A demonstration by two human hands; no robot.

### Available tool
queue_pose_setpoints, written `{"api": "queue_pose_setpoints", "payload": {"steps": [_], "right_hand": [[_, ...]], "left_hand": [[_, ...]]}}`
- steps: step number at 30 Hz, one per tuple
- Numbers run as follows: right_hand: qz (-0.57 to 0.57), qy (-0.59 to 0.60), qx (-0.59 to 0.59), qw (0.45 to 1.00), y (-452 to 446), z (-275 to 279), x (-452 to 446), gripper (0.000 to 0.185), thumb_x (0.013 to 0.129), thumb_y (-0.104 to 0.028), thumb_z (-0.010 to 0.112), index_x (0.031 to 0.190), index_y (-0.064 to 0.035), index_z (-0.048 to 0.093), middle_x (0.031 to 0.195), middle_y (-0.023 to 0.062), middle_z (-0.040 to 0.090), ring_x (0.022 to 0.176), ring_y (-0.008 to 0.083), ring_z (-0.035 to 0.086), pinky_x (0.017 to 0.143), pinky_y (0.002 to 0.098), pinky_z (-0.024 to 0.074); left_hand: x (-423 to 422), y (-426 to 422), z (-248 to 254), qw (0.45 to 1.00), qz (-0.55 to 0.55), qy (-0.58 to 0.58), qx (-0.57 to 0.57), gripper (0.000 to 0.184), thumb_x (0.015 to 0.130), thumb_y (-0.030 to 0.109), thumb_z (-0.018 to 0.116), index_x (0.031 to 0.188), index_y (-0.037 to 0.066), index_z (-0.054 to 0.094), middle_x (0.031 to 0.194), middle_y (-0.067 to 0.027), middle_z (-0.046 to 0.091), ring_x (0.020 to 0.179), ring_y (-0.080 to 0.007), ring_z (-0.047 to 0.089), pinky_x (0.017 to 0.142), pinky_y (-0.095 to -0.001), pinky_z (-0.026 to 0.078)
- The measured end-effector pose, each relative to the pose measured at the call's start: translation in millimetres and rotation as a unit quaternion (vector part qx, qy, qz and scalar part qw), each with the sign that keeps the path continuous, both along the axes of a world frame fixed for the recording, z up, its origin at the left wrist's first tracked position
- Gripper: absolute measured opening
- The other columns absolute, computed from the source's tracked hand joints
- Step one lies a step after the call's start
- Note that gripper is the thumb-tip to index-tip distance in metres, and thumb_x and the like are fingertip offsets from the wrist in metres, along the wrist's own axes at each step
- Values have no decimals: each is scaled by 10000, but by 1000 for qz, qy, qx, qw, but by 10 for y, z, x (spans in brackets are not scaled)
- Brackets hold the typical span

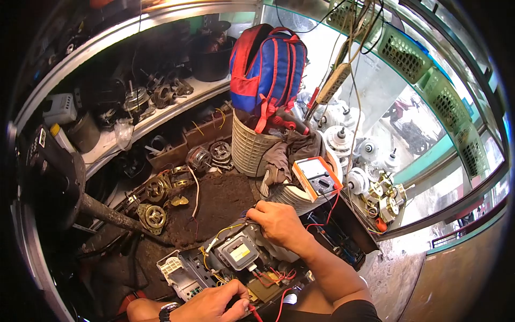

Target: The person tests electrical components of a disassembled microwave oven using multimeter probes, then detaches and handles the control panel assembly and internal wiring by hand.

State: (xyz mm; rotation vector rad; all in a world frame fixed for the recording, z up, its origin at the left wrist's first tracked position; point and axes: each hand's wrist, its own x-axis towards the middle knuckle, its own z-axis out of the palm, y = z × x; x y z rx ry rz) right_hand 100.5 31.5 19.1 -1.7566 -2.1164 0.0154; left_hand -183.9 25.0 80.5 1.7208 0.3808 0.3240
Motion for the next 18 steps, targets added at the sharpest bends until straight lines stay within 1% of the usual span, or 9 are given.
{"api": "queue_pose_setpoints", "payload": {"steps": [2,3,4,7,10,13,14,16,18], "right_hand": [[3,5,-1,1000,-7,-3,4,200,847,-92,654,1044,-128,666,887,70,609,821,308,676,696,427,542],[6,3,4,1000,-3,-41,18,207,836,-98,665,1040,-128,660,889,74,609,824,311,679,695,433,544],[-1,0,11,1000,-7,-54,26,207,836,-98,665,1040,-128,660,889,74,609,824,311,679,695,433,544],[17,7,3,1000,-27,-94,59,224,819,-115,679,1042,-123,654,914,93,614,834,321,687,695,440,553],[15,7,-1,1000,-51,-97,62,203,856,-126,646,1058,-122,661,924,93,619,864,307,696,713,436,559],[12,10,-5,1000,-77,-86,72,191,887,-145,623,1073,-127,666,926,83,622,873,290,701,728,419,560],[14,18,-5,1000,-79,-92,86,193,891,-147,622,1078,-128,664,927,82,623,873,285,702,731,415,559],[18,15,0,1000,-76,-165,118,199,896,-150,619,1091,-127,653,946,83,623,876,280,705,731,404,557],[22,37,14,999,-80,-181,142,178,886,-153,627,1060,-118,643,947,84,618,860,290,695,741,405,555]], "left_hand": [[5,-6,8,1000,-1,15,-17,172,1040,195,590,1068,35,533,858,-243,631,793,-459,651,690,-474,514],[6,-18,-21,1000,3,4,9,157,1051,187,581,1063,37,535,829,-205,652,760,-401,668,679,-451,514],[3,-24,-35,1000,-4,2,16,157,1051,187,581,1063,37,535,829,-205,652,760,-401,668,679,-451,514],[11,-17,-20,998,-22,41,-31,147,1077,173,555,1046,32,528,789,-111,659,730,-244,673,673,-379,516],[1,-33,-111,993,-31,60,-98,153,1104,181,532,1042,42,521,815,-64,643,741,-156,680,683,-317,545],[29,-4,-88,979,-37,128,-152,151,1107,184,535,1046,47,526,853,-41,611,746,-125,662,681,-296,537],[59,13,-62,991,-34,97,-81,159,1107,194,542,1041,50,534,859,-24,596,740,-112,608,682,-288,514],[119,49,11,980,-30,156,-124,162,1108,199,549,1033,55,538,855,-11,574,741,-105,546,687,-280,489],[153,71,-168,985,-33,118,-120,165,1115,210,546,1037,65,542,874,-7,566,766,-101,520,716,-272,477]]}}
